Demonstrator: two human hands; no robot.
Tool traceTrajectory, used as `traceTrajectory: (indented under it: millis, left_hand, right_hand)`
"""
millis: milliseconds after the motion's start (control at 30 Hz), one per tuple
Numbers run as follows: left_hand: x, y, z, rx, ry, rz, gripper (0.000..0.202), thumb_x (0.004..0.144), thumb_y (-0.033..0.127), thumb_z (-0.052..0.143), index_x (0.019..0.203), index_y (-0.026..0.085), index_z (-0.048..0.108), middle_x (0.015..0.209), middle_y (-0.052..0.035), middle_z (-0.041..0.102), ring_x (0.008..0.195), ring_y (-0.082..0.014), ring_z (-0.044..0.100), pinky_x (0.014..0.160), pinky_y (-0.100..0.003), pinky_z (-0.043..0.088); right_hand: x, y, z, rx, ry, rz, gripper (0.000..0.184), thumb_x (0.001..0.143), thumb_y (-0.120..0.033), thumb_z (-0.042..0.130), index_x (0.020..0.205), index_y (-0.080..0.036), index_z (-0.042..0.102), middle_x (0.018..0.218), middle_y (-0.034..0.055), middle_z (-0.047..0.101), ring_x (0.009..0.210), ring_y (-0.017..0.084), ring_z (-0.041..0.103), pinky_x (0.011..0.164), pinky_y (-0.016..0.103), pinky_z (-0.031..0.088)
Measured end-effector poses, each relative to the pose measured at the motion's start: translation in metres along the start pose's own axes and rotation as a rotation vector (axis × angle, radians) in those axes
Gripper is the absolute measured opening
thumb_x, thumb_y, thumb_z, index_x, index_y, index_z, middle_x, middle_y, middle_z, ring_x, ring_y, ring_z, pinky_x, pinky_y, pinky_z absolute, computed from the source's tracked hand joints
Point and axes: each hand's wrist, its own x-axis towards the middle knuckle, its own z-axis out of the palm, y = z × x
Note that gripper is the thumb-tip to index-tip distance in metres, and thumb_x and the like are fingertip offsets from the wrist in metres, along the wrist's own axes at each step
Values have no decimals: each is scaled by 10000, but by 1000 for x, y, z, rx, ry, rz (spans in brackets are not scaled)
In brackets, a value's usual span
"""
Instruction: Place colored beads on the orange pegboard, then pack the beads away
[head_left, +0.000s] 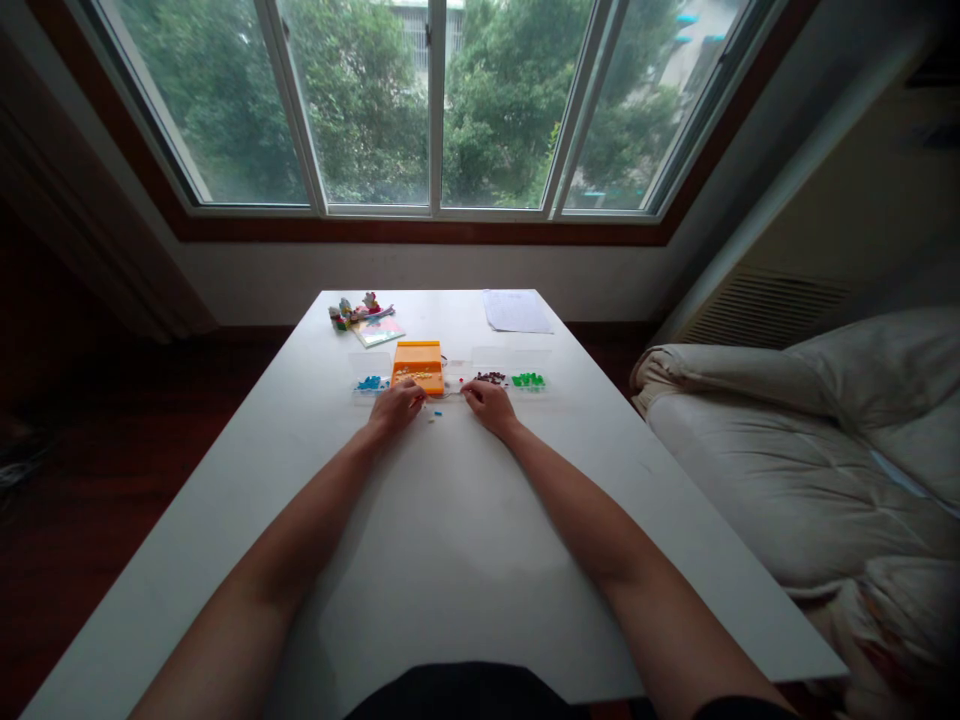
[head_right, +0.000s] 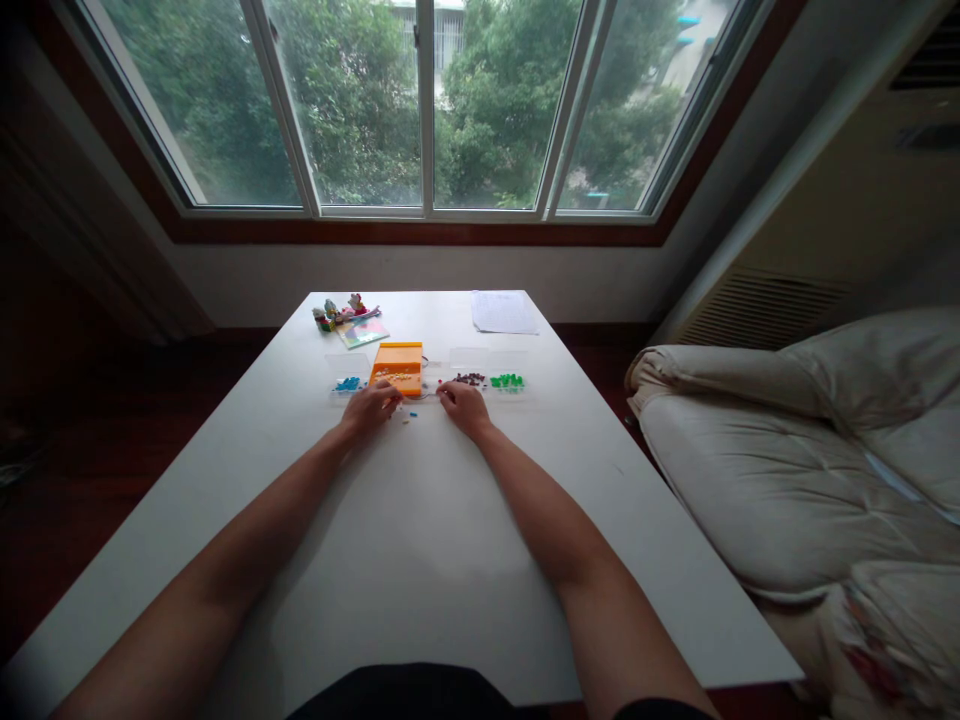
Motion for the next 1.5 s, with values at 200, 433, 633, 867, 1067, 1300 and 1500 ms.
traceTrajectory:
  millis: [200,433,633,867,1067,1300,1500]
  left_hand:
    - [-2,15,4,40,-19,-48,212,925,341,554,983,261,742,1031,-59,678,886,-212,635,753,-308,461]
    - [-3,24,3,64,-46,-49,283,975,354,477,1004,244,736,1049,-75,676,884,-201,622,736,-298,454]
    - [-3,21,5,43,-21,-23,263,962,253,480,1081,247,714,1100,-70,680,902,-200,628,730,-298,455]
    - [-3,17,9,63,-15,-69,256,959,319,491,993,238,731,1047,-76,669,866,-204,625,725,-306,458]
    - [-4,19,9,60,-36,-51,202,923,306,530,931,230,717,1017,-66,669,853,-203,622,700,-300,438]
    - [0,15,7,-6,90,-136,185,950,292,512,969,244,690,1014,-52,702,900,-190,638,753,-272,438]
    - [4,2,1,-148,270,-343,239,973,321,474,1079,247,675,999,-32,750,900,-187,680,790,-270,453]
  right_hand:
    - [1,-2,-1,-6,0,8,170,896,-217,591,954,-199,750,886,36,721,798,155,610,759,243,429]
    - [0,-4,-3,4,-3,16,167,896,-218,595,955,-192,749,883,38,718,770,146,594,728,235,411]
    - [0,-1,0,-1,-5,13,168,893,-219,595,956,-195,749,878,34,717,784,150,600,743,240,418]
    - [1,-1,1,-15,-17,9,171,891,-217,593,958,-198,749,877,34,718,786,151,605,751,241,424]
    - [0,-1,1,-19,-40,-17,178,900,-222,585,966,-203,749,882,34,716,798,152,607,762,240,426]
    - [0,0,1,-7,-33,-7,176,899,-231,587,962,-197,748,861,29,710,761,140,590,729,227,408]
    - [0,-2,-1,-1,-41,4,187,904,-235,579,969,-193,750,870,30,712,760,135,586,724,227,410]
